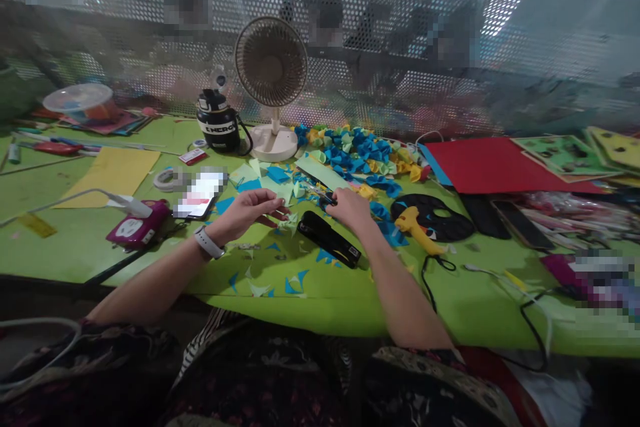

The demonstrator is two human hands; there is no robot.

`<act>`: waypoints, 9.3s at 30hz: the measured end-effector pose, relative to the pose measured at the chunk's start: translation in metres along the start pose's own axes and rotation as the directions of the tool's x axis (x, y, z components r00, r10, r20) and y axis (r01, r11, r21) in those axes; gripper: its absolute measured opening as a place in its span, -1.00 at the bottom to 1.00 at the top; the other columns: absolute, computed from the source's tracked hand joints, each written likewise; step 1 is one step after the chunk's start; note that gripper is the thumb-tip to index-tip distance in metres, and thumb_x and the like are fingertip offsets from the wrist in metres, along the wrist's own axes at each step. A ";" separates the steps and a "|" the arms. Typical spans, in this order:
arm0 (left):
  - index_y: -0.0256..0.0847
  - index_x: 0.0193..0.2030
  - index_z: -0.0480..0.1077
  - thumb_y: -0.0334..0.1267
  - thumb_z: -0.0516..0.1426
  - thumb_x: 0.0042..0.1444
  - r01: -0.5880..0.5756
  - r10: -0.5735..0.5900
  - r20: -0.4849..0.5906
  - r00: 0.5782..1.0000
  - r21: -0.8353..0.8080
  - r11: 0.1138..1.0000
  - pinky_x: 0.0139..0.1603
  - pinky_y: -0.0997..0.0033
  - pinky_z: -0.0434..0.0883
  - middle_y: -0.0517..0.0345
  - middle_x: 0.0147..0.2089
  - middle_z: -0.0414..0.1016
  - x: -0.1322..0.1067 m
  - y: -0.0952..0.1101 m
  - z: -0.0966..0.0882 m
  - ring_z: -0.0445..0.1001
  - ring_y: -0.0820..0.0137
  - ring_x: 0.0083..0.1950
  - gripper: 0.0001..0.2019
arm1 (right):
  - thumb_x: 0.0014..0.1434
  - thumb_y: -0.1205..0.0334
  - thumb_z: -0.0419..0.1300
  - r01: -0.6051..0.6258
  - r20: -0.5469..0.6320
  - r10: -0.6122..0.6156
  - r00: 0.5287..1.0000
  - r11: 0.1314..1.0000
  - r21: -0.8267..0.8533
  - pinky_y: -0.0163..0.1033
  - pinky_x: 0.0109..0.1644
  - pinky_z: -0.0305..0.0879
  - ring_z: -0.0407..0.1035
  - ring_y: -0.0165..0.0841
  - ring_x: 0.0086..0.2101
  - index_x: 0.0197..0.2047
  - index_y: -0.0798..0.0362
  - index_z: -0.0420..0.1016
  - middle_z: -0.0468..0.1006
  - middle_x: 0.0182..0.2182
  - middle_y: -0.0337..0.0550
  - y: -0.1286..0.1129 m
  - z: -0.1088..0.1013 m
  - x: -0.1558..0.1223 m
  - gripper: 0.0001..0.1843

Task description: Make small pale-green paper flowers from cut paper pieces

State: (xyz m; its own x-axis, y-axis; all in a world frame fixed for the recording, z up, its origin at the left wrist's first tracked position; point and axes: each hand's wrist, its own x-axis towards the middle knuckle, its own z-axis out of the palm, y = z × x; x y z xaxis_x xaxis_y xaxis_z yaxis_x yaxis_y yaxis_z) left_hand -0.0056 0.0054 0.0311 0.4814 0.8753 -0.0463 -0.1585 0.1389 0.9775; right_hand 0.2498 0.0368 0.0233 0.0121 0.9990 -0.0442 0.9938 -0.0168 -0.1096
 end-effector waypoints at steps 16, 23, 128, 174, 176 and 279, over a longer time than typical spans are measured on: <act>-0.26 -0.28 0.36 0.01 0.35 0.01 -0.162 0.138 -0.211 0.968 -0.101 0.982 -0.23 0.37 0.58 0.00 -0.21 0.65 -0.003 0.003 0.008 0.65 0.25 -0.13 -0.60 | -0.19 0.04 0.45 -0.034 0.129 -0.193 0.973 0.431 0.902 -0.21 -0.29 0.40 0.47 -0.36 -0.47 -0.34 0.06 0.46 0.61 -0.41 -0.15 0.004 -0.041 -0.028 -0.60; -0.23 -0.30 0.33 0.02 0.33 0.04 -0.280 0.242 -0.254 0.936 -0.125 0.952 -0.13 0.35 0.60 0.04 -0.20 0.64 -0.007 0.004 0.014 0.64 0.24 -0.05 -0.61 | -0.25 -0.12 0.51 -0.082 0.174 -0.224 0.959 0.368 0.926 -0.33 -0.50 0.27 0.32 -0.46 -0.56 -0.40 0.05 0.40 0.51 -0.54 -0.26 -0.038 -0.045 -0.066 -0.47; -0.27 -0.26 0.39 0.05 0.36 -0.02 -0.198 0.166 -0.191 0.967 -0.161 0.967 -0.27 0.33 0.61 -0.03 -0.24 0.64 -0.005 0.003 0.006 0.66 0.18 -0.14 -0.57 | -0.03 -0.37 0.30 0.049 0.136 -0.333 0.933 0.493 0.868 -0.29 -0.49 0.09 0.22 -0.44 -0.56 -0.45 0.01 0.28 0.41 -0.58 -0.28 -0.055 -0.039 -0.076 -0.41; -0.26 -0.29 0.36 0.09 0.39 -0.10 -0.219 0.170 -0.262 0.950 -0.168 0.961 -0.41 0.47 0.54 0.11 -0.36 0.57 -0.005 0.009 0.005 0.67 0.20 -0.25 -0.52 | -0.10 -0.32 0.37 0.104 0.019 -0.258 0.966 0.457 0.883 -0.31 -0.52 0.19 0.28 -0.44 -0.59 -0.46 0.01 0.33 0.45 -0.61 -0.28 -0.051 -0.040 -0.074 -0.43; -0.26 -0.28 0.36 0.08 0.38 -0.09 -0.212 0.163 -0.261 0.951 -0.170 0.962 -0.47 0.52 0.51 0.08 -0.33 0.59 -0.005 0.009 0.006 0.67 0.23 -0.29 -0.52 | -0.11 -0.32 0.37 0.093 0.017 -0.229 0.973 0.464 0.881 -0.31 -0.54 0.17 0.27 -0.44 -0.59 -0.44 0.01 0.34 0.47 -0.59 -0.27 -0.049 -0.042 -0.072 -0.43; -0.25 -0.22 0.59 -0.36 0.31 0.06 -0.196 0.204 -0.009 0.979 0.228 0.954 -0.11 0.39 0.53 0.03 -0.33 0.64 -0.006 -0.007 0.005 0.62 0.38 -0.28 -0.88 | -0.03 -0.25 0.36 0.273 -0.280 0.033 0.960 0.132 0.953 -0.21 -0.21 0.40 0.40 -0.37 -0.37 -0.38 -0.02 0.41 0.49 -0.42 -0.24 -0.058 -0.005 -0.050 -0.53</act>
State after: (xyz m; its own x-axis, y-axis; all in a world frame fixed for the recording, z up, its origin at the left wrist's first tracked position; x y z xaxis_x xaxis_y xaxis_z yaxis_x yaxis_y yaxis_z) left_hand -0.0026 -0.0028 0.0260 0.4315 0.8892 0.1521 -0.0495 -0.1450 0.9882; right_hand 0.1919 -0.0115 0.0366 0.0751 0.9699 0.2316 0.0299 0.2300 -0.9727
